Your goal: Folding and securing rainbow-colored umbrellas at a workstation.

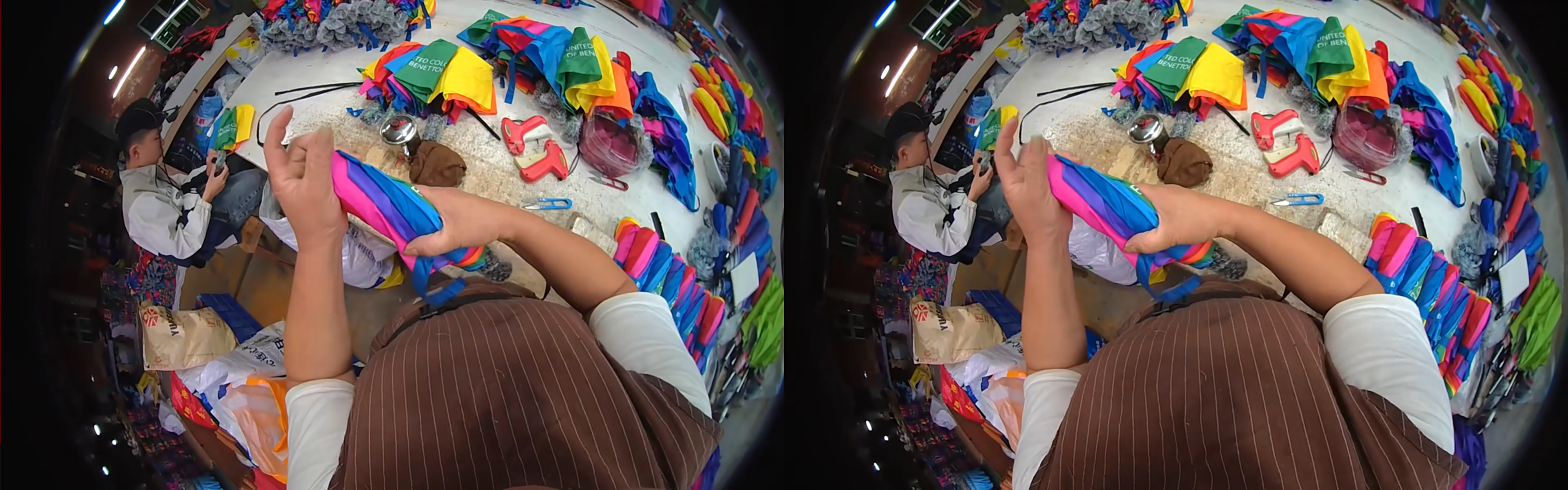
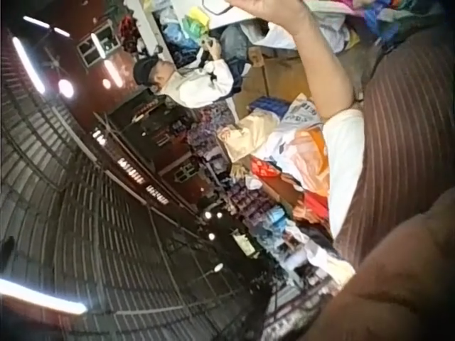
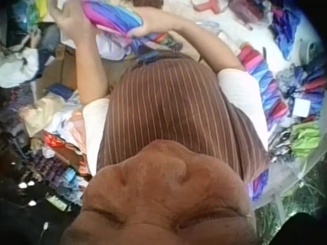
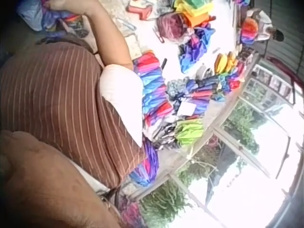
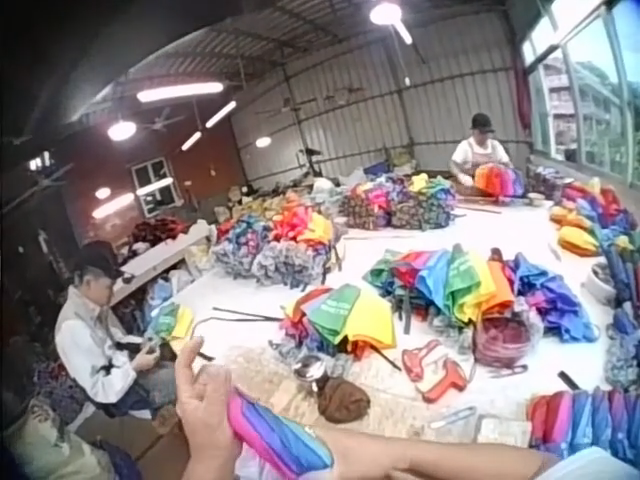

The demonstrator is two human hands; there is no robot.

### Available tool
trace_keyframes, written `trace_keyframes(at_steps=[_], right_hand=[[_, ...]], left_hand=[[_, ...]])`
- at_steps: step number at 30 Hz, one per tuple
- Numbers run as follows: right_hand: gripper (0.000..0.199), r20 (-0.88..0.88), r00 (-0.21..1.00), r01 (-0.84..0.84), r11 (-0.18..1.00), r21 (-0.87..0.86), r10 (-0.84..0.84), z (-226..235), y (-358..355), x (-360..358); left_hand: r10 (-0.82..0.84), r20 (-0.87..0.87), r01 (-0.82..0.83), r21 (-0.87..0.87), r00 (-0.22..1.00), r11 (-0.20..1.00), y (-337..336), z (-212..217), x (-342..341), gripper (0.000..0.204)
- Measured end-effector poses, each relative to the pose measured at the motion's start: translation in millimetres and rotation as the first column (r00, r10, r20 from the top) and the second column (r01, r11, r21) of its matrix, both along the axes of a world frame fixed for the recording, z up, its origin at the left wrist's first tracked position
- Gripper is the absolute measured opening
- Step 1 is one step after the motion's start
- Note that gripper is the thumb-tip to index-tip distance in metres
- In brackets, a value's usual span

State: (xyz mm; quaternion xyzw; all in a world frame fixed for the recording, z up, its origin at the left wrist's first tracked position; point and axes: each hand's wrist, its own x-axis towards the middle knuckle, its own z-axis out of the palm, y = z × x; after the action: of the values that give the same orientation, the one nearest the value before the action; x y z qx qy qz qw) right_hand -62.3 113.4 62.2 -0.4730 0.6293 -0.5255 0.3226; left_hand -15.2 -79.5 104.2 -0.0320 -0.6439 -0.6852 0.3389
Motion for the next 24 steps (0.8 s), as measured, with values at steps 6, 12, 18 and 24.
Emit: trace_keyframes(at_steps=[6,12,18,24], right_hand=[[0.067,-0.309,0.932,0.239,0.963,0.128,-0.190,-31,3,0],[0.068,-0.114,0.992,0.069,0.988,0.140,-0.053,-24,3,7],[0.065,-0.142,0.976,0.163,0.986,-0.043,-0.168,-22,20,-13],[0.049,-0.440,0.773,0.199,0.834,-0.515,-0.456,25,17,10]], left_hand=[[-0.335,0.050,0.305,0.305,0.941,0.902,11,-82,32,0.091],[-0.442,-0.021,0.370,0.585,0.897,0.722,16,-75,33,0.060],[-0.377,-0.011,0.358,0.332,0.926,0.873,15,-37,44,0.048],[-0.312,0.210,0.294,0.115,0.927,0.949,12,-29,55,0.052]])
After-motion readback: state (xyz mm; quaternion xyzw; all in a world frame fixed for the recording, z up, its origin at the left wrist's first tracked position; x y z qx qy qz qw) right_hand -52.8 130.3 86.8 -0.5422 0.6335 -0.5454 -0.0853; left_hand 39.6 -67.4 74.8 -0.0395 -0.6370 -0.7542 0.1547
